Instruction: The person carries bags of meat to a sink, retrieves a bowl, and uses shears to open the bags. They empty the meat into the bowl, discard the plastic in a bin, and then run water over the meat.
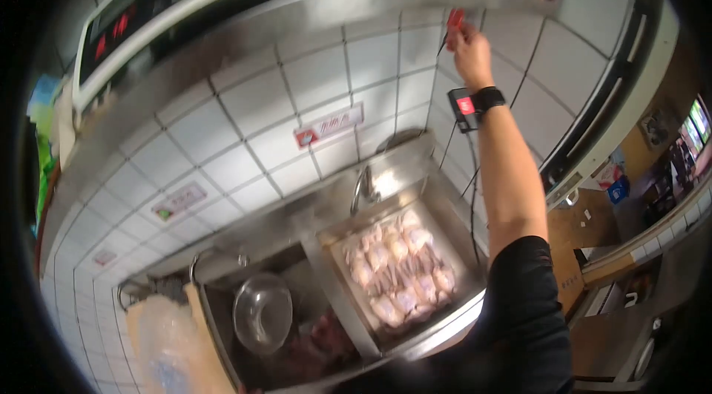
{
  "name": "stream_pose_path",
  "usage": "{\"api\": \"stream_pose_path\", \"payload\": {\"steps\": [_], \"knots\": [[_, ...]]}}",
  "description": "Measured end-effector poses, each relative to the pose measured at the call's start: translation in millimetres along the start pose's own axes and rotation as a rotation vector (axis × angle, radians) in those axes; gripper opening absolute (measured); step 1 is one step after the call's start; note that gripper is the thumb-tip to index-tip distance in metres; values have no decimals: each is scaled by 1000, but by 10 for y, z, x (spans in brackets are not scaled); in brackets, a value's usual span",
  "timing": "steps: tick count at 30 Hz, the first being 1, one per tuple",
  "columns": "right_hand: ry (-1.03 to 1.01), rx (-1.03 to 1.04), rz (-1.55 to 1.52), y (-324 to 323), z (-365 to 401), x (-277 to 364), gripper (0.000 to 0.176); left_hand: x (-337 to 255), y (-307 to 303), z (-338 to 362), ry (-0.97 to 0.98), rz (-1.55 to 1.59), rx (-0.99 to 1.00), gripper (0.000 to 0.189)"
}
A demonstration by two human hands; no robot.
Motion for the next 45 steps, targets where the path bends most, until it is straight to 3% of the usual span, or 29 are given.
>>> {"api": "stream_pose_path", "payload": {"steps": [1,2,3,5,7,9,12,13,15,18,20,23,25,27,28,29,30,31,32,33,34,36,37,38,40,42,43,45], "knots": [[-13,18,-95,44,161,156,26,323,112,-254,137,179,141,65],[-24,106,-113,83,360,439,26,563,430,-579,273,373,-65,68],[-26,200,-141,115,600,765,26,251,331,-492,208,306,37,56],[87,356,-344,234,1166,1321,24,-452,253,-256,286,335,97,49],[228,498,-409,366,1880,1776,23,-625,369,-391,336,297,182,43],[436,692,-523,454,2628,2190,18,-990,456,-282,317,482,374,42],[646,883,-660,716,4002,2526,9,-1360,538,-153,224,548,494,43],[613,942,-670,824,4419,2659,6,-1395,571,-160,103,612,566,49],[276,1044,-565,998,5096,2890,13,-1299,648,-274,-102,684,670,64],[45,1179,-540,1153,6053,3156,12,-1022,701,-539,-284,752,849,58],[60,1262,-536,1185,6298,3303,13,-942,699,-602,-287,656,857,49],[13,1155,-493,1200,6561,3398,14,-605,854,-722,-270,559,830,31],[93,1143,-476,1172,6648,3432,18,-444,980,-807,-248,539,807,22],[172,1127,-458,1103,6678,3448,22,-406,1099,-804,-107,515,865,10],[686,1125,-522,1055,6643,3432,25,-445,1136,-743,-116,508,875,10],[1198,1073,-568,1020,6588,3422,27,-555,1153,-636,61,330,859,8],[1205,1074,-562,1014,6478,3408,27,-635,1194,-537,238,155,833,7],[1495,876,-586,1010,6354,3374,29,-656,1264,-462,234,153,839,7],[1771,650,-602,995,6305,3337,30,-681,1329,-377,431,37,789,9],[1722,679,-546,930,6313,3262,30,-716,1391,-306,629,-79,731,12],[1725,675,-544,829,6427,3174,30,-764,1455,-257,629,-82,735,12],[1550,563,-375,573,6701,2981,29,-860,1552,-164,813,196,979,24],[1590,520,-347,477,6644,2912,23,-835,1601,-181,739,205,1124,30],[1549,446,-309,355,6645,2858,18,-771,1701,-232,735,201,1130,30],[1554,377,-311,93,6550,2756,13,-514,2045,-472,122,299,1091,33],[1519,313,-324,-48,6361,2774,14,-226,2415,-831,103,89,746,36],[1477,257,-333,-126,6298,2789,16,-72,2621,-999,97,84,750,36],[1459,284,-330,-307,6289,2789,19,263,3082,-1275,-283,85,942,41]]}}
Point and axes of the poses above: each hand's wrist, its own z-axis away from the middle knuckle, its own y-axis out of the palm, x = y × z, the point moved 1 cm from there along -z, towards the middle knuckle, and after that the axes turned 13 degrees about -y, right-handed, at the moved point
